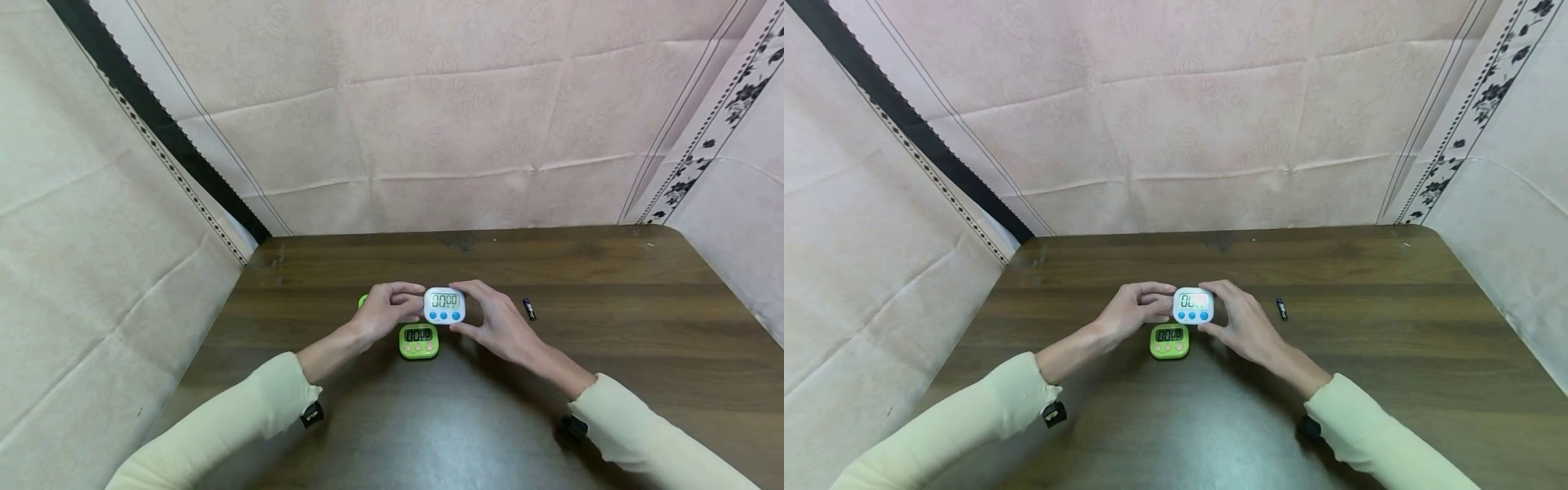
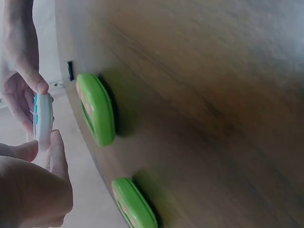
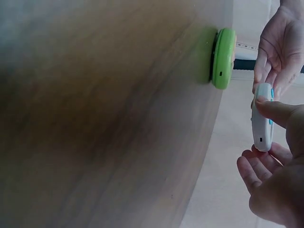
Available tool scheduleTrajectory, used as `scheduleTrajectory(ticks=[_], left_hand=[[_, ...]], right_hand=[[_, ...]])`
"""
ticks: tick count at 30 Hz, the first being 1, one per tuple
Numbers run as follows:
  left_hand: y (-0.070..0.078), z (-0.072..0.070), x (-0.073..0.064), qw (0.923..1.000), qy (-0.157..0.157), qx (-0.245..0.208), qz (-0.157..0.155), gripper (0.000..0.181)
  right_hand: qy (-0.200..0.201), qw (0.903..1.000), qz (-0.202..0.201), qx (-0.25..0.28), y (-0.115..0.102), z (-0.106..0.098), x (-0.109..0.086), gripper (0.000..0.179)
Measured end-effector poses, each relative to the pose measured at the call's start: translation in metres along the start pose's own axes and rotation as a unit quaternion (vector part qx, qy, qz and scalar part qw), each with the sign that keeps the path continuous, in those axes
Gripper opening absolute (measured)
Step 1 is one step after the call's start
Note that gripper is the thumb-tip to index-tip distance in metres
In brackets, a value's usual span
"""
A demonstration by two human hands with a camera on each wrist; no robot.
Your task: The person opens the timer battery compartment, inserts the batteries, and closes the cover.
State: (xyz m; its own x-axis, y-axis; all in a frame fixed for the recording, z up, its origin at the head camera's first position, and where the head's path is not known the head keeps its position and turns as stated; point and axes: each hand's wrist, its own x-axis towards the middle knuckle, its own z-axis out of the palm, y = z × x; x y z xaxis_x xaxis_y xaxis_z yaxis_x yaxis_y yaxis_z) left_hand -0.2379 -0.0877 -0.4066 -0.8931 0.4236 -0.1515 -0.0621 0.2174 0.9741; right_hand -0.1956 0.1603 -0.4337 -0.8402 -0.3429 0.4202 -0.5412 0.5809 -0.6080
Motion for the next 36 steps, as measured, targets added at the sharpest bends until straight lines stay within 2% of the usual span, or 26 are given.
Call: scheduleTrajectory(ticks=[9,15,20,29,36], left_hand=[[-0.007,-0.005,0.009,0.9994,0.01,0.033,-0.008,0.027],[-0.013,-0.006,0.013,0.9983,0.008,0.052,-0.027,0.03],[-0.017,-0.007,0.015,0.9966,-0.001,0.072,-0.039,0.034],[-0.019,-0.006,0.016,0.9923,-0.025,0.117,-0.035,0.042],[-0.017,-0.008,0.015,0.9866,-0.026,0.158,-0.033,0.046]], right_hand=[[-0.031,0.9983,0.047,0.015,0.012,0.012,0.012,0.069],[-0.06,0.9957,0.068,0.019,0.019,0.023,0.017,0.067],[-0.079,0.9941,0.074,-0.001,0.022,0.027,0.021,0.064],[-0.097,0.9893,0.104,-0.031,0.022,0.029,0.026,0.066],[-0.106,0.9868,0.115,-0.041,0.023,0.032,0.029,0.067]])
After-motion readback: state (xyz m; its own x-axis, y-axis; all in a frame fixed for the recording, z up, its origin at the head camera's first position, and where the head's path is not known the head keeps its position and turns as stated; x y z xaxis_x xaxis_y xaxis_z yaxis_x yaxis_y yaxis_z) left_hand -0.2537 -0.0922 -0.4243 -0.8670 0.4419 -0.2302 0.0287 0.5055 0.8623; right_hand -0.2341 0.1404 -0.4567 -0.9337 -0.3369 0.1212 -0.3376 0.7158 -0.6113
